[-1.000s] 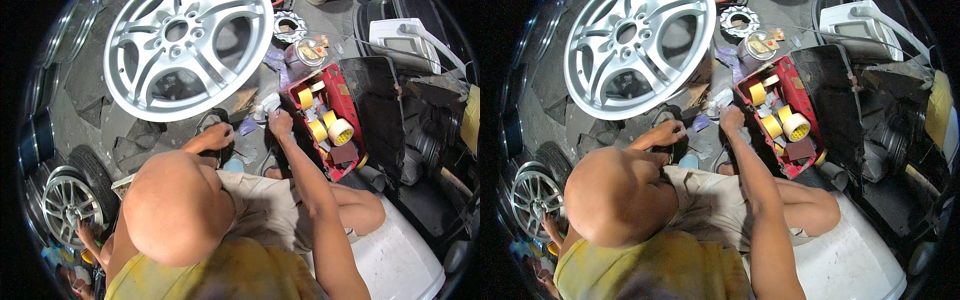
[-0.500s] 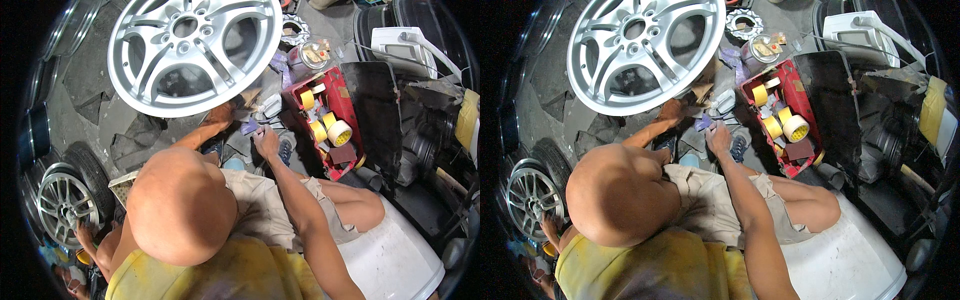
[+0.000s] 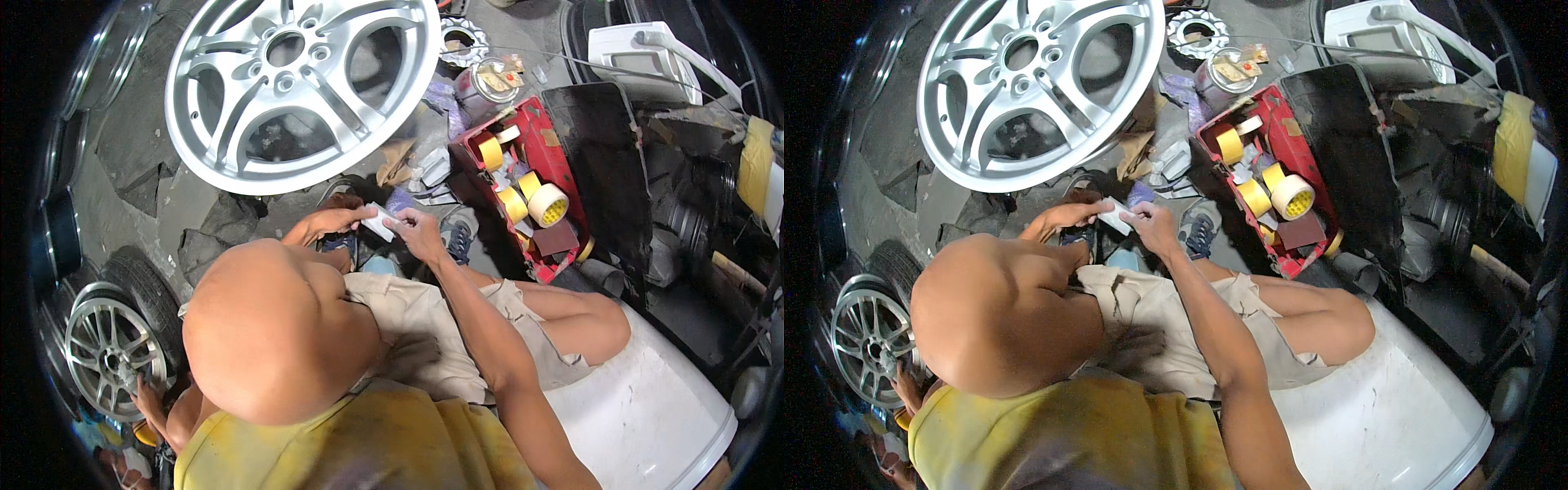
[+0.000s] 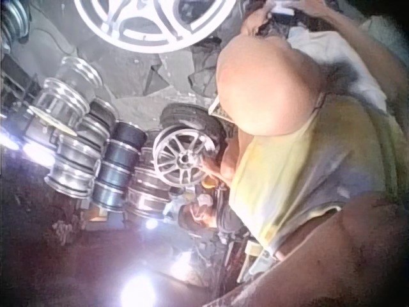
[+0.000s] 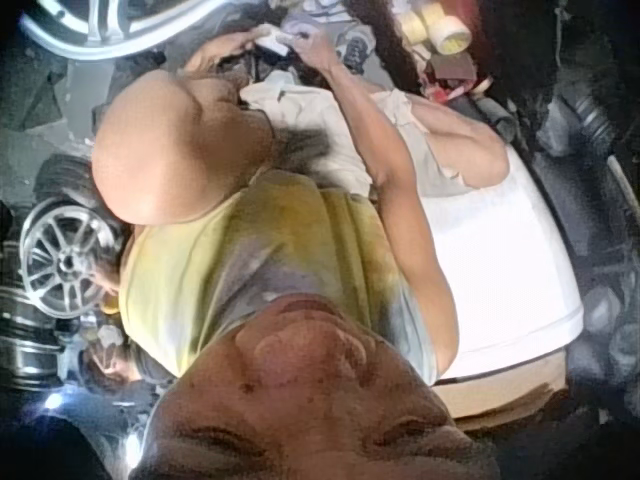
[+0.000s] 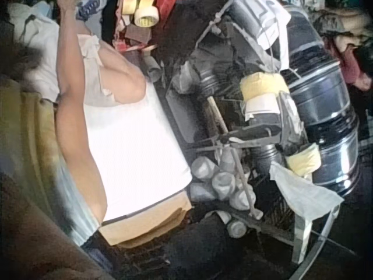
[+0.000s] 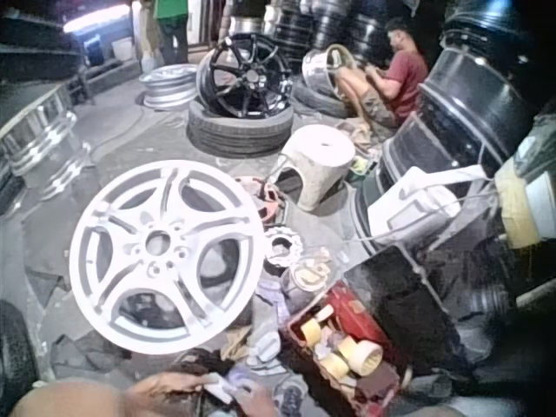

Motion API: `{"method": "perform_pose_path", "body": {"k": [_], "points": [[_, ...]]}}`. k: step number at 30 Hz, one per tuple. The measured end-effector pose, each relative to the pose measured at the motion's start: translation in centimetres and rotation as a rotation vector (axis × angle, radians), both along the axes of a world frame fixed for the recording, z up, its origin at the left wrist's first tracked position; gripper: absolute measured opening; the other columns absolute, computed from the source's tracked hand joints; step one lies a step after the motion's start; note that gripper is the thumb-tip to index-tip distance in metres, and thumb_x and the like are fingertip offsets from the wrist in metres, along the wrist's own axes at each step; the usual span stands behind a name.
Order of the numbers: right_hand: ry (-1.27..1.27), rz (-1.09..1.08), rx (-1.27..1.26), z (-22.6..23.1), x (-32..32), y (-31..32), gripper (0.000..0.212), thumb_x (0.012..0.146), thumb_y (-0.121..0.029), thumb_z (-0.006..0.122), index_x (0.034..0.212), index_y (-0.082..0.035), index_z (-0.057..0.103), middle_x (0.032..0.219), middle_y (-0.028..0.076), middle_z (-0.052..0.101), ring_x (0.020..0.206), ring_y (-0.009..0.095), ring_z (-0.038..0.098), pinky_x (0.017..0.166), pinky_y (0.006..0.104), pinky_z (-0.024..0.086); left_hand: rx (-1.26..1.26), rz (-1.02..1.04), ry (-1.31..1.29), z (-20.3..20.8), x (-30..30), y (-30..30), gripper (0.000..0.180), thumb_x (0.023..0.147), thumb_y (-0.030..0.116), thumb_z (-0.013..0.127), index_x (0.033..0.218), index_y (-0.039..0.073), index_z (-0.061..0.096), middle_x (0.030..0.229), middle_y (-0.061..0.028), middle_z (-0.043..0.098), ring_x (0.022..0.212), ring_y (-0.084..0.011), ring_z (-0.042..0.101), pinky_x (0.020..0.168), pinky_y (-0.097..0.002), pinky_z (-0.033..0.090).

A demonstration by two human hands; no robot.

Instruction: The person sits on the floor in a workshop and cleans a silver car rim. They use a small piece of cardboard to wipe the surface, then switch to a white cloth to wipe the spokes and center hub. The person also uses a spray bottle to apply liquid to the rim during the process.

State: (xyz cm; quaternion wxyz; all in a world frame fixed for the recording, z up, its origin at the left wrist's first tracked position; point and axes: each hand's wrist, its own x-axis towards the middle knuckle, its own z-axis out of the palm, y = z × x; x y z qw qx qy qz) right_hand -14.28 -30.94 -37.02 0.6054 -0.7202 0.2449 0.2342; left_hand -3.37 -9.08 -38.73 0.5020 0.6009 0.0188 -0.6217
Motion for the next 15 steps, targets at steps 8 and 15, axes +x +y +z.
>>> {"method": "perform_pose_path", "body": {"k": [8,15], "points": [[0.115,-0.205,0.142,-0.9,-0.4,0.7,0.036,0.097,-0.036,0.071,0.107,-0.002,0.076,0.080,0.003,0.070,0.066,0.009,0.061,0.060,0.0264,0.050,-0.171,0.446,0.094,3.0,-0.9,-1.1,0.034,0.097,0.037,0.073,0.110,0.005,0.071,0.092,-0.0005,0.068,0.082,-0.0084,0.062,0.078,-0.0286,0.058],[0.061,-0.133,0.177,0.5,-0.2,-1.2,0.027,0.094,-0.029,0.075,0.103,-0.003,0.073,0.081,0.000,0.066,0.074,0.008,0.061,0.068,0.0240,0.050,-0.052,0.189,-0.163,1.3,-0.1,0.1,0.025,0.093,0.026,0.075,0.107,0.005,0.073,0.077,0.0018,0.065,0.065,-0.0066,0.056,0.059,-0.0260,0.045]]}}
